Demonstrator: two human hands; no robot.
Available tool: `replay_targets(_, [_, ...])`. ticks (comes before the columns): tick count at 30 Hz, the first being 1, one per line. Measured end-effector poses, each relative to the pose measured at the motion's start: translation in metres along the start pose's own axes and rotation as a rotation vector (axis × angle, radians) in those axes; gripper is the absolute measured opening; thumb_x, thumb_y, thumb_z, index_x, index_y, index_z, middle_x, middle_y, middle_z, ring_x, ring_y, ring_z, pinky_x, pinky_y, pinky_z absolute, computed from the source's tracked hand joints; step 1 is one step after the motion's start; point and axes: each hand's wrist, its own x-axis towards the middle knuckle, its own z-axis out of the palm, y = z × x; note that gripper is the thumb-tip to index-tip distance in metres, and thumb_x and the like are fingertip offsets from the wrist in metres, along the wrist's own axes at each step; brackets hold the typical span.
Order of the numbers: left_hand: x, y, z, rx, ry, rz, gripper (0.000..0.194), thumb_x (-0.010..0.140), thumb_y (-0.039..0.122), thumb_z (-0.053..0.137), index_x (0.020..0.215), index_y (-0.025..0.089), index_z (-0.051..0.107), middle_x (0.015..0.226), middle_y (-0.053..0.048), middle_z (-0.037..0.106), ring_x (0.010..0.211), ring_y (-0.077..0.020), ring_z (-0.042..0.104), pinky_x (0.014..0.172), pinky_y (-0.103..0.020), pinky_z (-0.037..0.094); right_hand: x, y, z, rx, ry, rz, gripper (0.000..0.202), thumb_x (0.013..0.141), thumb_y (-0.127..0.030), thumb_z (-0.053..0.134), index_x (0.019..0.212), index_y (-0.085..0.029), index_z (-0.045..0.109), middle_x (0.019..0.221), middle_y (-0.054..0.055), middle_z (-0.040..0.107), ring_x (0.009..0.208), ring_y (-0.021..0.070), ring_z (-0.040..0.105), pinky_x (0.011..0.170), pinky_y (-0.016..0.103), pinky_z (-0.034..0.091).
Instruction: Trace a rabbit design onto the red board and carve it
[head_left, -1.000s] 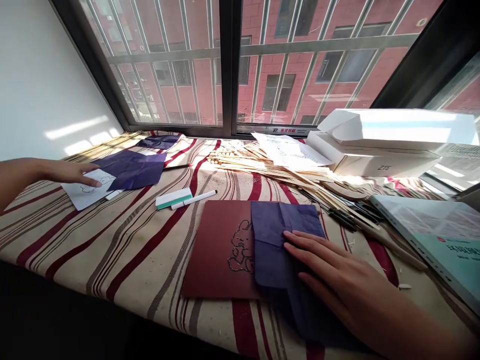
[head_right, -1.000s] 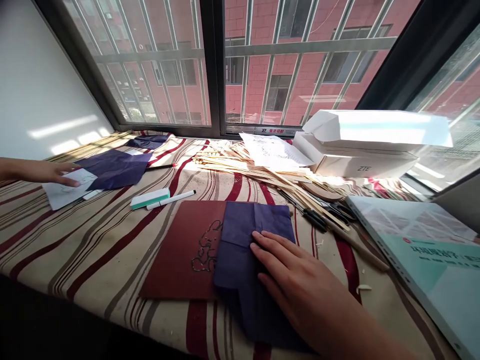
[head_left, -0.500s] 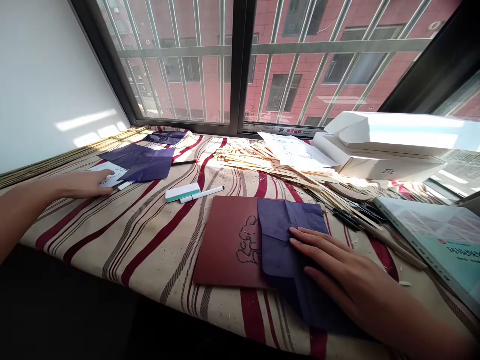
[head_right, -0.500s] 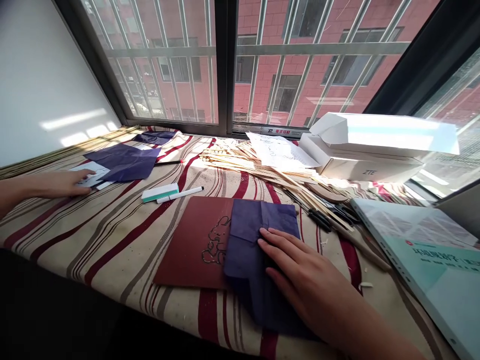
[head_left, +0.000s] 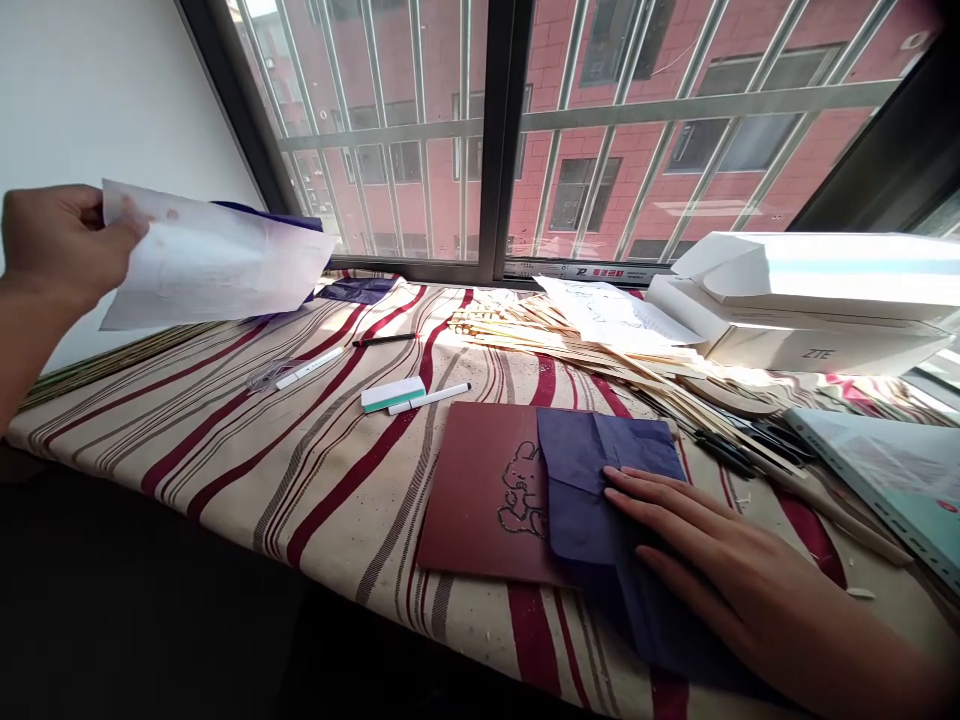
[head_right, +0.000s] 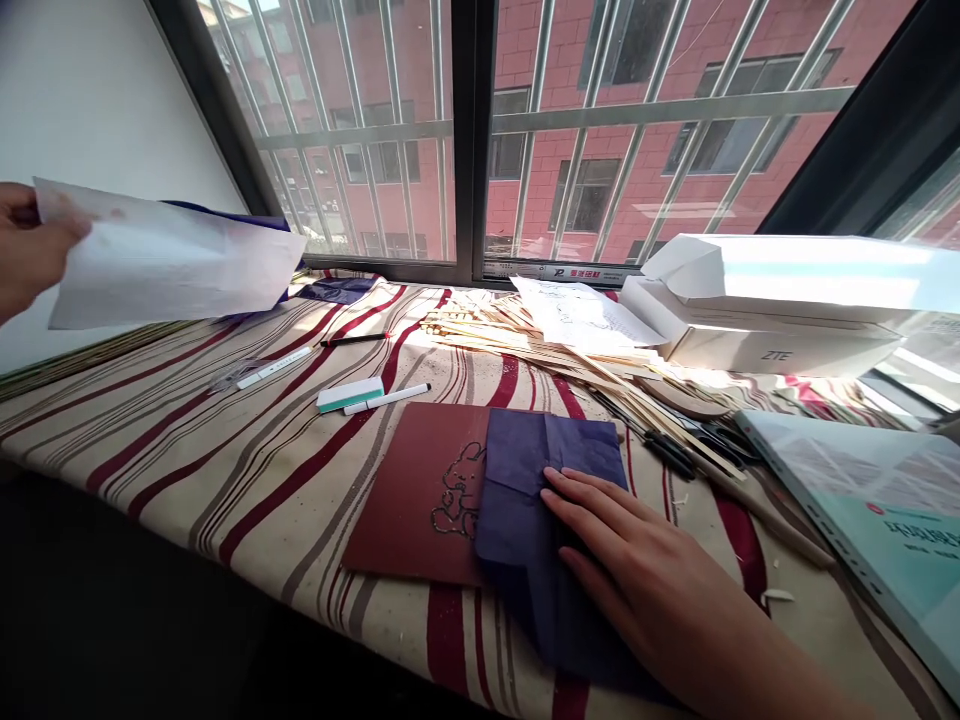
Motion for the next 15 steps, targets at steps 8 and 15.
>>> replay_targets(8, [-0.013, 0.146, -0.018, -0.119, 0.017, -0.008, 0.067, 0.104, 0.060, 0.061, 0.103, -0.005, 0.078, 0.079, 0.004, 0.070, 0.072, -0.0029, 0.051, 0.079, -0.032, 0.053, -0.001, 0.000, 0.000, 0.040, -0.014, 0.018, 0.040, 0.110, -0.026, 0.048, 0.138, -0.016, 0.075, 0.148, 0.014, 0.073, 0.128, 0.0356, 0.077, 0.096, 0.052, 0.072])
replay_targets(15, [-0.143, 0.371, -0.078, -0.269, -0.087, 0.686, 0.027, 0.106, 0.007, 0.054, 0.127, 0.001, 0.070, 0.092, -0.010, 0.076, 0.077, -0.0203, 0.067, 0.066, -0.033, 0.054, 0.000, -0.004, -0.003, 0.137, -0.045, 0.093, 0.040, 0.109, -0.020, 0.050, 0.141, -0.013, 0.073, 0.151, 0.019, 0.071, 0.137, 0.0359, 0.071, 0.108, 0.058, 0.066])
